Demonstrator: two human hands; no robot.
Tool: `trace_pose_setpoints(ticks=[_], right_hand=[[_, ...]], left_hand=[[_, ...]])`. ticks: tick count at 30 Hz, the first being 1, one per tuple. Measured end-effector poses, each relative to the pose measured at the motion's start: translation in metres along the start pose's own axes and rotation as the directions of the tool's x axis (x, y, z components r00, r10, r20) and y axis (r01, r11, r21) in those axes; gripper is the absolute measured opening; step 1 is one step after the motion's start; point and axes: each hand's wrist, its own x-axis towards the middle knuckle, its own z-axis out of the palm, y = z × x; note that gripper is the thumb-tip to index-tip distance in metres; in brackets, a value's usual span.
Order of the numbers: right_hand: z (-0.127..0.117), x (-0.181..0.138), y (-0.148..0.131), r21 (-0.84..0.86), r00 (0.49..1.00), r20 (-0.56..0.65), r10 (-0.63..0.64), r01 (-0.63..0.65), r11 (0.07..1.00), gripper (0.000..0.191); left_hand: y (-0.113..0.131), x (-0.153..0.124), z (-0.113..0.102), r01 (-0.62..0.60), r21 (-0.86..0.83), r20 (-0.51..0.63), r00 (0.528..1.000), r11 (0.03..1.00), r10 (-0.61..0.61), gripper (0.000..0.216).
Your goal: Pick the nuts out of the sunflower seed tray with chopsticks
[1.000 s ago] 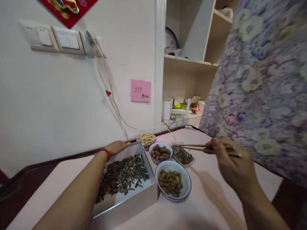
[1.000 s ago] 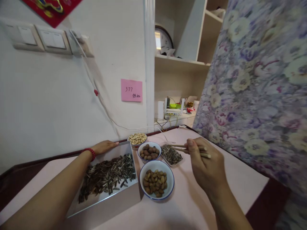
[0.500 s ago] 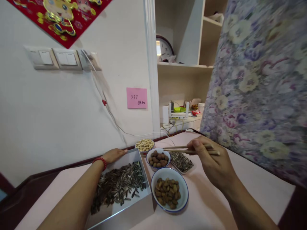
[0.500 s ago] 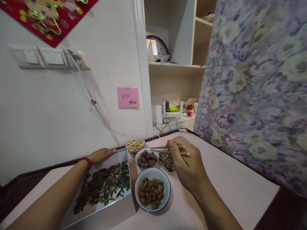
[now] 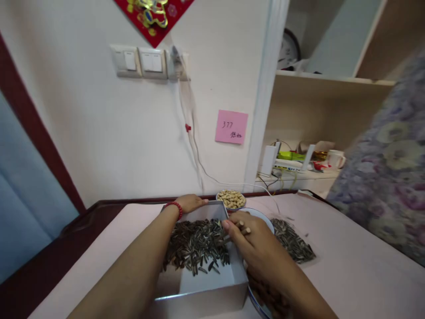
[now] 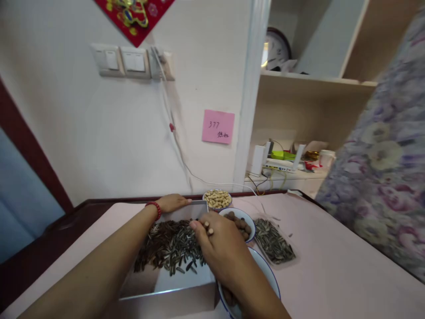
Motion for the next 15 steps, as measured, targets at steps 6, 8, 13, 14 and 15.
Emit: trace_pose_setpoints(ticks=[6, 8, 13, 14, 15], right_hand=[[0.009, -0.007, 0.008, 0.002, 0.997, 0.081, 0.009, -0.009, 1.000, 0.041], [0.013, -0.007, 0.010, -0.001, 0.997, 0.078, 0.005, -0.005, 1.000, 0.041], [0.018, -0.008, 0.014, -0.025, 0.999, 0.031, -0.010, 0.011, 1.000, 0.043], [0.018, -0.008, 0.015, -0.028, 1.000, 0.020, -0.017, 0.018, 0.999, 0.044], [0.017, -0.008, 0.014, -0.031, 1.000, 0.010, -0.025, 0.026, 0.999, 0.044]], left_hand=[[-0.002, 0.001, 0.004, 0.023, -0.048, 0.005, 1.000, 0.999, -0.023, 0.038], [-0.002, 0.002, 0.006, 0.040, -0.049, 0.002, 0.999, 0.998, -0.040, 0.038], [-0.002, 0.003, 0.006, 0.045, -0.035, 0.007, 0.999, 0.998, -0.045, 0.039], [-0.002, 0.003, 0.006, 0.044, -0.032, 0.010, 0.999, 0.999, -0.044, 0.039], [-0.002, 0.003, 0.006, 0.044, -0.029, 0.012, 0.999, 0.999, -0.044, 0.039]])
